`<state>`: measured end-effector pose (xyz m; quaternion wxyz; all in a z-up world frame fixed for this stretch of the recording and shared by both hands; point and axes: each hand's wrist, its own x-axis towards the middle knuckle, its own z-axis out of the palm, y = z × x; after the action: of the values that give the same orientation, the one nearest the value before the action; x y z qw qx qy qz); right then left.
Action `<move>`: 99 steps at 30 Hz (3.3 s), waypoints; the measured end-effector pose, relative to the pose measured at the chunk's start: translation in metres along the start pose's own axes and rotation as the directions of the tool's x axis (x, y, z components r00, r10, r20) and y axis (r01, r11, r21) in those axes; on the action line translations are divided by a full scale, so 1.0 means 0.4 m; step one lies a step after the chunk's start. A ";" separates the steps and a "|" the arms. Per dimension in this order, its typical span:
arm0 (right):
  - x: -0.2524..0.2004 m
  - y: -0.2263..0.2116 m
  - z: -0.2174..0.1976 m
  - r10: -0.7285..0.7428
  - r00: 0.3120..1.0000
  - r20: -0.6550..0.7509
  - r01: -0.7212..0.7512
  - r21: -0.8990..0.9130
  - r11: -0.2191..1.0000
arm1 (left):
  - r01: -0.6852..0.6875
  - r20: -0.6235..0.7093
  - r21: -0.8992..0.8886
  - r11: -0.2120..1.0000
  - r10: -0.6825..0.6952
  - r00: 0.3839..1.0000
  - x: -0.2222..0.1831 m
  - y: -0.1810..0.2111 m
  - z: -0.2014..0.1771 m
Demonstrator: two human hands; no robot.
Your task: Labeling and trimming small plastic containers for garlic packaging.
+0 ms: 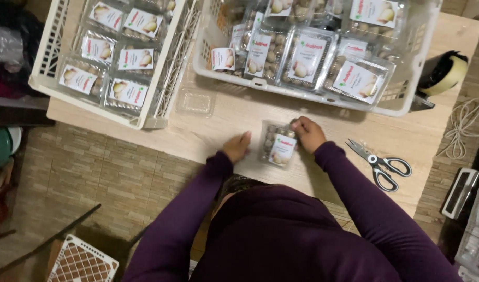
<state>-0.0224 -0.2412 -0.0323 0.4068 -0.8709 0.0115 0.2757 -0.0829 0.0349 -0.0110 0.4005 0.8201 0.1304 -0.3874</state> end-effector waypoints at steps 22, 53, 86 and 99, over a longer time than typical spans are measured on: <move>-0.335 0.096 -0.239 -0.014 0.889 -0.457 0.208 0.376 0.903 | -0.318 -0.302 -0.936 0.147 0.126 0.945 -0.232 0.399 0.069; -0.421 -0.148 -0.383 -0.207 0.965 -0.157 0.234 0.873 0.429 | -0.321 -0.265 -0.930 0.179 0.278 0.923 -0.298 0.622 0.008; -0.428 -0.231 -0.365 -0.168 0.978 -0.127 0.179 0.922 0.343 | -0.319 -0.270 -0.922 0.220 0.225 0.936 -0.296 0.592 0.013; -0.418 -0.176 -0.374 -0.194 0.979 -0.069 0.139 0.916 0.375 | -0.310 -0.198 -0.847 0.432 0.284 0.938 -0.248 0.557 -0.066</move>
<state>-0.0765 -0.3353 0.1762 0.8439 -0.4923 0.0633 0.2034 -0.0183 -0.0790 0.1963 0.8178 0.5201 0.1667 -0.1813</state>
